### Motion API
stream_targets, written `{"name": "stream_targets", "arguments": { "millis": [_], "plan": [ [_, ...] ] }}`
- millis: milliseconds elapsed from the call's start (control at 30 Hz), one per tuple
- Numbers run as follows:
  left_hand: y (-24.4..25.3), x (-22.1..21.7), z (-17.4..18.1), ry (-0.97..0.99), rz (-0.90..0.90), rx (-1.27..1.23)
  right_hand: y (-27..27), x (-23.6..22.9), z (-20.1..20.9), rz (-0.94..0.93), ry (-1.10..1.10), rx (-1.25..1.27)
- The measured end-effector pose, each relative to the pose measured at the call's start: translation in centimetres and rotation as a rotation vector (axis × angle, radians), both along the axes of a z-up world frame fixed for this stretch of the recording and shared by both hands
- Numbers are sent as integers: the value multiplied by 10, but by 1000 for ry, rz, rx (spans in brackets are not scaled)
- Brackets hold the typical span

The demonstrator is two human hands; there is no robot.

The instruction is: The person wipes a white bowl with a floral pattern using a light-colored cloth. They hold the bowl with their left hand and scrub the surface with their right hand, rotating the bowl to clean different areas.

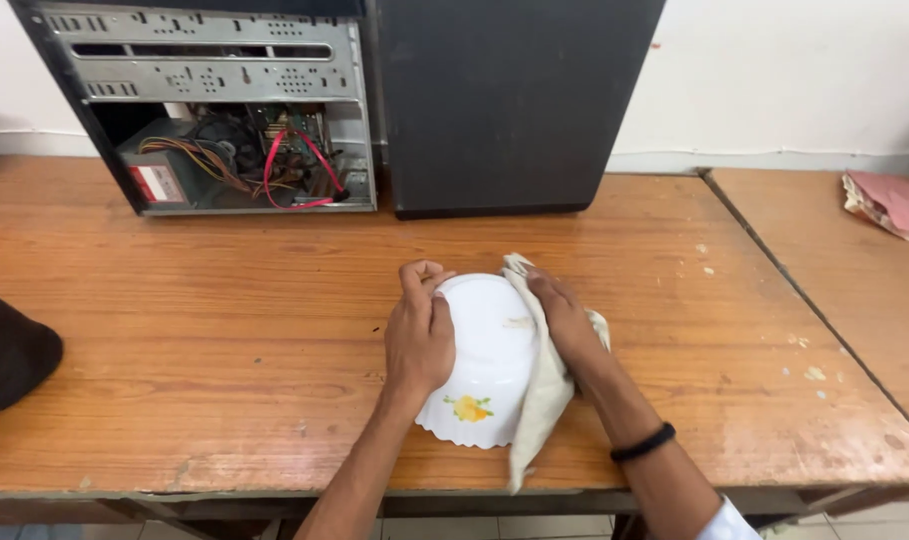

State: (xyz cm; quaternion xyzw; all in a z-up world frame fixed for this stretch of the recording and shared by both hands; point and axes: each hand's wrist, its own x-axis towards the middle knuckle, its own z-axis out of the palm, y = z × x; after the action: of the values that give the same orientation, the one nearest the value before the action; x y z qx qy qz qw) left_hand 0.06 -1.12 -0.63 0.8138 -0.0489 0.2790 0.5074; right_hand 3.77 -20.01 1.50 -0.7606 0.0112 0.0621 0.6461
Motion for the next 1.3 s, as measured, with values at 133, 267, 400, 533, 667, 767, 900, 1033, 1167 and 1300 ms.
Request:
{"name": "stream_targets", "arguments": {
  "millis": [133,267,400,533,667,767,900,1033,1167,1300],
  "plan": [
    [-2,-4,2,-24,19,-36,11,-57,-25,-204,-86,-86],
    [-2,-4,-1,-56,40,-66,11,-76,-45,-223,-762,-497],
    [-6,-13,14,55,55,-93,18,-50,-22,-206,-870,-678],
    [-2,-6,-1,-32,26,-92,15,-8,10,9,-509,-548],
    [-7,-11,6,-2,63,-130,-6,12,-8,104,11,82],
    [-7,-9,3,-34,73,-133,-7,-9,-27,-31,-90,87],
    [-2,-4,2,-16,44,-104,-2,-47,-79,-285,-609,-318],
    [7,7,0,8,-102,-175,-7,-79,-53,-162,-407,-204],
    [-4,-11,31,299,396,239,-13,-82,-53,-85,-383,-135],
    [-23,0,6,329,433,405,-13,-85,-59,-71,-461,-178]
  ]
}}
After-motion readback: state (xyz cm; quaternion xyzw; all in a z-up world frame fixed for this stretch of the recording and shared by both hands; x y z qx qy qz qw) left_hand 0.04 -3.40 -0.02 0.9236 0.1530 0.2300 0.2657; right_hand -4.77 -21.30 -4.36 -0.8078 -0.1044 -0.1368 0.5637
